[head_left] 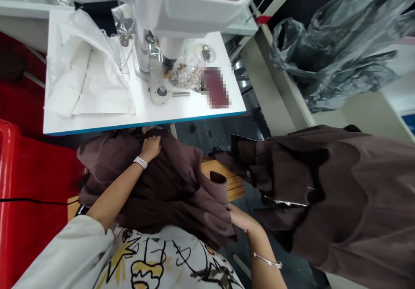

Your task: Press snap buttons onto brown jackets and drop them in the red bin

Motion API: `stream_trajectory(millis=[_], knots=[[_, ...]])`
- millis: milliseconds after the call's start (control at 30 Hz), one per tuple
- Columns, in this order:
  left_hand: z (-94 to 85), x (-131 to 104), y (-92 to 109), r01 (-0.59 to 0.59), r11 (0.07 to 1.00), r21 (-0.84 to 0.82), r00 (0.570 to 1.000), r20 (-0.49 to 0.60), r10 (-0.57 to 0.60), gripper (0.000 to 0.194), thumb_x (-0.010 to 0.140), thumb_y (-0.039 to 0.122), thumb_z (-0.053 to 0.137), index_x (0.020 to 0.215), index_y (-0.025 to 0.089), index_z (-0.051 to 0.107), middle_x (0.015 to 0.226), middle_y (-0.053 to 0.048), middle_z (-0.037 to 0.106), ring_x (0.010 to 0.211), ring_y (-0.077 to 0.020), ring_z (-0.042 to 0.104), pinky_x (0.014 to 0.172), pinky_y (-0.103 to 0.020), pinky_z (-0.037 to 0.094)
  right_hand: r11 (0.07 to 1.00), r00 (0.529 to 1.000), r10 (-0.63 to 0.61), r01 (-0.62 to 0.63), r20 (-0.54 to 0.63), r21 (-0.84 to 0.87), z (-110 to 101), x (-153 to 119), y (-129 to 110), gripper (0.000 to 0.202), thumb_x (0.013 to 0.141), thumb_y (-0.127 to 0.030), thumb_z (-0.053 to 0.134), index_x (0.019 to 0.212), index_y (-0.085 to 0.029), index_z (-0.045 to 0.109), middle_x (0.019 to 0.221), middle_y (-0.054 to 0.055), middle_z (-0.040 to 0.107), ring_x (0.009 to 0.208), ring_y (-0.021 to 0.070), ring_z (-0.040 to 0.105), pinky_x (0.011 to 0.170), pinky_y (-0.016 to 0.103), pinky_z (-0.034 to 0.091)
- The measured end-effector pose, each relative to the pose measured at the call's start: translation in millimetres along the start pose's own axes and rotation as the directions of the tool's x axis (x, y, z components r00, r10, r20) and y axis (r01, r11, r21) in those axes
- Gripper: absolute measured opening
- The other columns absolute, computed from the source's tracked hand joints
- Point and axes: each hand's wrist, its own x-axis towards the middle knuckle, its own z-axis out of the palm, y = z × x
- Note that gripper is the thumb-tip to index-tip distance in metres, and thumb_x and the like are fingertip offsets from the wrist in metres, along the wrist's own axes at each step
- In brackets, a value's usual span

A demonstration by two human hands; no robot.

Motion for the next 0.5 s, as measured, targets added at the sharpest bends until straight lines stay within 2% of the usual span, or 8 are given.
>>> stream_trajectory(millis=[67,133,200,267,333,367,433,500], knots=[[-2.3,-10,-2,-0.061,0.998,-0.018,0.996,0.065,0.062,0.019,0.081,0.019,0.042,0.096,0.013,0.052,0.1,-0.016,0.058,0.096,-0.0272,0.053,0.084,-0.039,0.037,0.981,0.98,0.143,-0.158,-0.135,-0.112,-1,9,15,0.05,0.061,-0.023,0.056,0.11,-0.014,0.057,0.105,0.016,0.061,0.102,0.031,0.055,0.089,0.043,0.042],[-12.6,-35,-3,-0.145,0.988,-0.057,0.977,0.151,0.152,0.013,0.082,0.023,0.042,0.085,0.016,0.053,0.086,-0.008,0.06,0.081,-0.0206,0.056,0.075,-0.031,0.041,0.931,0.922,0.212,-0.292,-0.325,-0.221,-4,23,17,0.064,0.058,-0.017,0.059,0.121,-0.011,0.048,0.12,0.023,0.05,0.107,0.0349,0.052,0.089,0.046,0.041],[-27.1,-74,-2,-0.261,0.953,-0.152,0.926,0.241,0.291,0.012,0.08,0.028,0.045,0.078,0.018,0.051,0.078,-0.002,0.058,0.073,-0.0153,0.054,0.069,-0.023,0.041,0.904,0.864,0.126,-0.303,-0.488,-0.302,-9,39,6,0.079,0.06,-0.018,0.06,0.133,-0.008,0.031,0.136,0.026,0.029,0.12,0.0364,0.038,0.096,0.048,0.035],[-41.1,-118,2,-0.395,0.847,-0.356,0.807,0.306,0.505,0.014,0.078,0.03,0.047,0.076,0.018,0.051,0.076,0.0,0.056,0.072,-0.0131,0.05,0.067,-0.02,0.039,0.917,0.859,-0.076,-0.139,-0.507,-0.373,-14,57,-15,0.088,0.065,-0.024,0.059,0.138,-0.007,0.014,0.143,0.023,0.013,0.131,0.0309,0.019,0.105,0.044,0.024],[-50.8,-159,7,-0.447,0.789,-0.423,0.749,0.306,0.588,0.012,0.074,0.03,0.05,0.074,0.018,0.052,0.071,0.001,0.055,0.067,-0.012,0.046,0.063,-0.02,0.037,0.898,0.864,-0.326,0.156,-0.384,-0.411,-13,76,-44,0.089,0.07,-0.027,0.057,0.139,-0.007,0.005,0.145,0.018,0.008,0.134,0.0225,0.009,0.109,0.037,0.016],[-53.3,-175,9,-0.464,0.769,-0.439,0.737,0.291,0.61,0.012,0.072,0.03,0.05,0.067,0.018,0.05,0.064,0.002,0.051,0.061,-0.0113,0.043,0.057,-0.02,0.035,0.856,0.845,-0.447,0.308,-0.294,-0.415,-10,86,-58,0.087,0.071,-0.026,0.056,0.139,-0.009,0.006,0.146,0.015,0.007,0.135,0.0196,0.009,0.11,0.034,0.014],[-53.6,-197,10,-0.485,0.753,-0.445,0.735,0.26,0.626,0.019,0.069,0.03,0.049,0.054,0.018,0.045,0.052,0.002,0.042,0.051,-0.0105,0.035,0.048,-0.023,0.03,0.726,0.774,-0.63,0.556,-0.065,-0.404,1,103,-86,0.078,0.071,-0.022,0.058,0.138,-0.014,0.019,0.145,0.01,0.014,0.134,0.0176,0.013,0.11,0.032,0.014],[-49.9,-208,4,-0.49,0.756,-0.434,0.752,0.229,0.619,0.024,0.068,0.03,0.049,0.048,0.018,0.041,0.047,0.002,0.036,0.048,-0.0103,0.031,0.046,-0.024,0.029,0.621,0.71,-0.681,0.69,0.182,-0.371,12,117,-107,0.06,0.073,-0.023,0.059,0.129,-0.019,0.039,0.138,0.007,0.034,0.129,0.0184,0.027,0.109,0.032,0.017]])
